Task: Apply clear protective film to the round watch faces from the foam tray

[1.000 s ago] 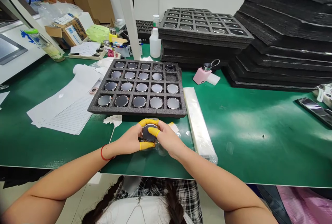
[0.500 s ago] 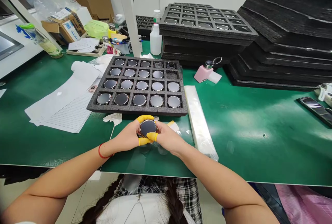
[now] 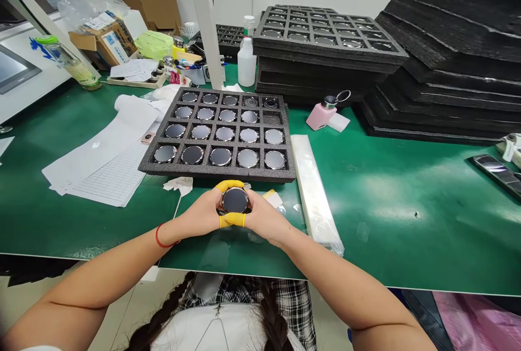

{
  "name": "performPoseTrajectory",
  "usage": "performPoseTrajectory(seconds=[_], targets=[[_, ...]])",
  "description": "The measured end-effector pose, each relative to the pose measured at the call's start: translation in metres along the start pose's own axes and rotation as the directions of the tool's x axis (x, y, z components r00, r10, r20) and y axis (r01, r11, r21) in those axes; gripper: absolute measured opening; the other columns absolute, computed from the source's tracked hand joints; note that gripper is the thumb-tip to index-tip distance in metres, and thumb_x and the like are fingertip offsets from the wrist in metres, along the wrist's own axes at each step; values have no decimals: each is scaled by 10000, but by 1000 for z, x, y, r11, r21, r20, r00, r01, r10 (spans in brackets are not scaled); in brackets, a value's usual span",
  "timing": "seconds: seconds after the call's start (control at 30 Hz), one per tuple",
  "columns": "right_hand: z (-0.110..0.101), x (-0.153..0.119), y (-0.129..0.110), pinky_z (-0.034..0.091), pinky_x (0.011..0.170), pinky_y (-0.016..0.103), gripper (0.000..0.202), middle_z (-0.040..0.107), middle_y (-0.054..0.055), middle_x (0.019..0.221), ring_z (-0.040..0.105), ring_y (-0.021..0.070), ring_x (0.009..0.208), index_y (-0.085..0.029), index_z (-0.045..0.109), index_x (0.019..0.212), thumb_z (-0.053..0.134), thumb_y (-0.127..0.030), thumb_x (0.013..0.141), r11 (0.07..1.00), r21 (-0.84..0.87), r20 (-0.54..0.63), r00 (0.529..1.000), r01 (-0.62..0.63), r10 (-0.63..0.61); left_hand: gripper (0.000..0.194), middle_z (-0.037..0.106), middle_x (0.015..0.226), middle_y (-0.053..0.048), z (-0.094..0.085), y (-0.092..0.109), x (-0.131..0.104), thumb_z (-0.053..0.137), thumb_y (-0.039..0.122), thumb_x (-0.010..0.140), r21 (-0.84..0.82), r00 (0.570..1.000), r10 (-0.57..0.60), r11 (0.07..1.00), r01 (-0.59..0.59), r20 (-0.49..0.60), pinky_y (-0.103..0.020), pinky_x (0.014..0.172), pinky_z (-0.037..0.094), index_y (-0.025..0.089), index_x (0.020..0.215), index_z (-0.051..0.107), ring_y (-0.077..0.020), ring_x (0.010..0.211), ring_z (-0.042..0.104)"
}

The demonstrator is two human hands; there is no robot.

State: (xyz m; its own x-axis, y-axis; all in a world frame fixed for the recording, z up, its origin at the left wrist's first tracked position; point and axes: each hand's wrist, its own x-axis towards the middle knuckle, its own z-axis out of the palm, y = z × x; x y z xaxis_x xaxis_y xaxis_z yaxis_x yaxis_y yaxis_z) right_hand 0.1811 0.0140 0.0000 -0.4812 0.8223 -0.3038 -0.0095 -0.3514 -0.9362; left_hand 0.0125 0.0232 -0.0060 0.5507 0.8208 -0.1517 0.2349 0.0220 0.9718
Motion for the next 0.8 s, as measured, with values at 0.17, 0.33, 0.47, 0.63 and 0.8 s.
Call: performPoseTrajectory(seconds=[0.17, 0.33, 0.47, 0.63, 0.8], targets=[[-4, 0, -3, 453, 884, 329, 488, 629, 38, 1063, 560, 198, 996, -199, 593, 1072, 783, -262, 627, 998, 52, 63, 997, -43, 39, 654, 601, 1157, -64, -2, -1, 1, 735, 223, 684, -56, 1000, -14, 998, 13, -10, -299, 774, 539, 219, 1255, 417, -177, 897, 630], [-1, 1, 2, 441, 866, 329, 366, 639, 23, 1036, 569, 188, 966, -211, 595, 1046, 660, -223, 686, 992, 116, 11, 999, -46, 45, 601, 620, 1108, -42, 0, -5, 1, 706, 210, 716, -43, 1000, 6, 999, -7, -20, -263, 723, 523, 229, 1246, 423, -150, 845, 623], [-3, -1, -1, 438, 834, 312, 371, 629, 20, 1071, 552, 185, 973, -219, 596, 1061, 641, -205, 693, 994, 106, 95, 995, -26, 15, 635, 613, 1123, -44, -1, -5, 1, 725, 211, 705, -69, 1000, -3, 998, 3, -1, -279, 759, 524, 236, 1260, 417, -166, 899, 620], [-7, -1, -4, 408, 856, 316, 265, 642, 11, 984, 549, 171, 906, -209, 620, 971, 630, -270, 713, 996, 85, -53, 998, -14, 18, 592, 611, 1094, -32, 0, 1, -2, 716, 212, 716, -69, 999, -24, 997, 23, -21, -251, 705, 528, 234, 1239, 439, -128, 804, 611], [-5, 0, -3, 384, 843, 309, 164, 643, 7, 856, 533, 168, 854, -201, 662, 818, 627, -297, 690, 989, 145, -161, 987, 21, 2, 560, 627, 1054, -9, 7, 0, -5, 696, 213, 739, 9, 997, 24, 1000, -23, -68, -243, 703, 527, 246, 1237, 443, -121, 782, 608]])
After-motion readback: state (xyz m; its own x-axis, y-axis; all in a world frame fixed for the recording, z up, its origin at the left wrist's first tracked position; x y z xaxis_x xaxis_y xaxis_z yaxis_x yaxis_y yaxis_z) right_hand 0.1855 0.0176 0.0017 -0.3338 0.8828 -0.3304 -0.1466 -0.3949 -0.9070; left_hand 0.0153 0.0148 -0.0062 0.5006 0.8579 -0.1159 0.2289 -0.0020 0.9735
